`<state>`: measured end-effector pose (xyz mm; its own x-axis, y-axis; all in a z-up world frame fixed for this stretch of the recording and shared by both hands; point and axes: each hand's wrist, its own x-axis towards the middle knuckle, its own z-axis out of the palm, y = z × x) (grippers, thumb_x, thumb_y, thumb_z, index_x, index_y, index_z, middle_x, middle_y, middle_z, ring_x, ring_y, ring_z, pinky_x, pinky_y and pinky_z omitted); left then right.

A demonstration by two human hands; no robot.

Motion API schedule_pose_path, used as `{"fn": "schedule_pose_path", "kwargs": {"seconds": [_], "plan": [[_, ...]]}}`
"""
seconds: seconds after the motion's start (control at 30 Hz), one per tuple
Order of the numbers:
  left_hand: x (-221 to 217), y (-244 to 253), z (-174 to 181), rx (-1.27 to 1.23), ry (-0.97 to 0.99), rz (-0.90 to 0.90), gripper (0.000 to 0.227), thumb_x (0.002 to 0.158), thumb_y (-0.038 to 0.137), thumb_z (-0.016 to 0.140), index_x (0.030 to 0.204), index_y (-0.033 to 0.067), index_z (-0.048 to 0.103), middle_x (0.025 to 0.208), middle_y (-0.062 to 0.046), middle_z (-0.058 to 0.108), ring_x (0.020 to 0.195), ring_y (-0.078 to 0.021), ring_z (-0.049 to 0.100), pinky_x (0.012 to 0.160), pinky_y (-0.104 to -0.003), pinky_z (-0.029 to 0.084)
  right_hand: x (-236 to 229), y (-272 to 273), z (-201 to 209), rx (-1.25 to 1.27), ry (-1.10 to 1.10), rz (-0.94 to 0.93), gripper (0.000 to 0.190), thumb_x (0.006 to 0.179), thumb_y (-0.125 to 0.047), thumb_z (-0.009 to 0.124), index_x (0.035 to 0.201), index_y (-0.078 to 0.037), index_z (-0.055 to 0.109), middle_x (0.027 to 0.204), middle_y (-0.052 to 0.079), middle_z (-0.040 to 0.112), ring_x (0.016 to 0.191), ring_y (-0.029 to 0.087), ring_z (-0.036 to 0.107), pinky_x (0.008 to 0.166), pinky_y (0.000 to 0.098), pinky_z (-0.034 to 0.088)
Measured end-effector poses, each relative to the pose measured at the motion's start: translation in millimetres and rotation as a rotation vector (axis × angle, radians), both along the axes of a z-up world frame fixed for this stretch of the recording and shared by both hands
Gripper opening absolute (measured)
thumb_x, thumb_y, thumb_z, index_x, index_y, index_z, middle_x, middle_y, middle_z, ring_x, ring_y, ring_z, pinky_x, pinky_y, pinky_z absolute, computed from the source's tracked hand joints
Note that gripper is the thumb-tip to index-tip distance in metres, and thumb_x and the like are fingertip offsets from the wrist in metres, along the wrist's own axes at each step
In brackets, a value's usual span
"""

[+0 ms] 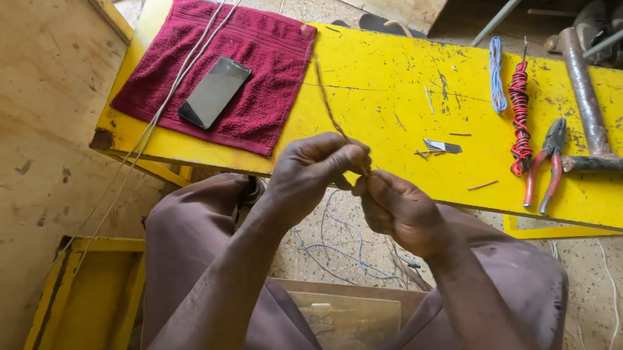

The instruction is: Stripping insulation from thin copper wires and twisting them together at a workbench.

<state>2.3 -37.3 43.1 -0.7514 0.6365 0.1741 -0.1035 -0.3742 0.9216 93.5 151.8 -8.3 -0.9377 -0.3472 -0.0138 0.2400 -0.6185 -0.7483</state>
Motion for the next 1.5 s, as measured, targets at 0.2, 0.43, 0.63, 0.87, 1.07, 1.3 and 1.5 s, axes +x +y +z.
{"fn": "schedule_pose_path", "kwargs": {"seconds": [0.2, 0.43, 0.63, 0.87, 1.07, 1.3, 1.5], "plan": [[2, 15, -18, -0.311, -0.178, 0.513, 0.021, 0.1, 0.023, 0.078, 0.101, 0.0022, 0.08, 0.078, -0.017, 0.077, 0.074, -0.0252, 0.082, 0.068, -0.035, 0.07, 1, -43, 13, 1.352, -0.026, -0.431, 0.043, 0.109, -0.058, 0.051, 0.114, -0.024, 0.076, 0.06, 0.009, 0.066, 0.05, 0.022, 0.062, 0.058, 0.0374, 0.052], [-25, 10, -54, -0.357, 0.246, 0.629, 0.02, 0.1, 0.022, 0.081, 0.087, 0.0074, 0.076, 0.065, -0.01, 0.067, 0.06, -0.0208, 0.071, 0.057, -0.031, 0.059, -4, -42, -10, 1.209, 0.137, -0.518, 0.04, 0.114, -0.047, 0.049, 0.116, -0.017, 0.075, 0.051, 0.0, 0.057, 0.038, 0.01, 0.05, 0.044, 0.0246, 0.05], [-19, -5, -13, 0.031, 0.031, 0.046, 0.035, 0.111, 0.029, 0.061, 0.129, 0.001, 0.07, 0.11, -0.019, 0.077, 0.098, -0.023, 0.077, 0.084, -0.037, 0.069, 10, -11, 13, 0.353, -0.084, -0.074, 0.038, 0.114, -0.041, 0.049, 0.106, -0.015, 0.075, 0.058, -0.007, 0.049, 0.049, 0.002, 0.05, 0.051, 0.0192, 0.044], [-11, 0, 2, -0.231, 0.002, 0.39, 0.023, 0.106, 0.018, 0.066, 0.113, -0.0015, 0.077, 0.079, -0.024, 0.079, 0.061, -0.0256, 0.08, 0.043, -0.028, 0.061, 4, -14, 9, 0.377, -0.029, -0.066, 0.035, 0.116, -0.033, 0.049, 0.114, -0.008, 0.073, 0.06, -0.006, 0.057, 0.05, 0.001, 0.053, 0.053, 0.0198, 0.048], [-18, -2, -17, -0.172, 0.022, 0.503, 0.022, 0.108, 0.019, 0.067, 0.105, -0.0001, 0.077, 0.073, -0.021, 0.078, 0.058, -0.0219, 0.078, 0.052, -0.026, 0.062, 6, -54, 20, 1.108, -0.051, -0.383, 0.042, 0.11, -0.052, 0.052, 0.119, -0.021, 0.079, 0.063, 0.003, 0.063, 0.059, 0.013, 0.056, 0.068, 0.0346, 0.054], [-17, -5, 55, 0.563, -0.009, -0.267, 0.07, 0.114, 0.06, 0.034, 0.132, 0.0046, 0.073, 0.133, -0.026, 0.071, 0.121, -0.0309, 0.074, 0.099, -0.043, 0.063, 18, -36, 15, -0.121, 0.008, 0.21, 0.036, 0.116, -0.029, 0.044, 0.113, -0.003, 0.068, 0.059, -0.003, 0.052, 0.047, 0.002, 0.045, 0.047, 0.0205, 0.04], [-1, -14, 112, 0.742, -0.198, -0.562, 0.034, 0.116, 0.035, 0.042, 0.1, 0.0102, 0.06, 0.072, 0.002, 0.035, 0.056, -0.0083, 0.025, 0.048, -0.025, 0.027, 30, -24, 46, -0.28, 0.043, 0.381, 0.032, 0.117, -0.025, 0.052, 0.128, 0.003, 0.061, 0.076, 0.003, 0.04, 0.063, 0.013, 0.037, 0.059, 0.0274, 0.036]]}}
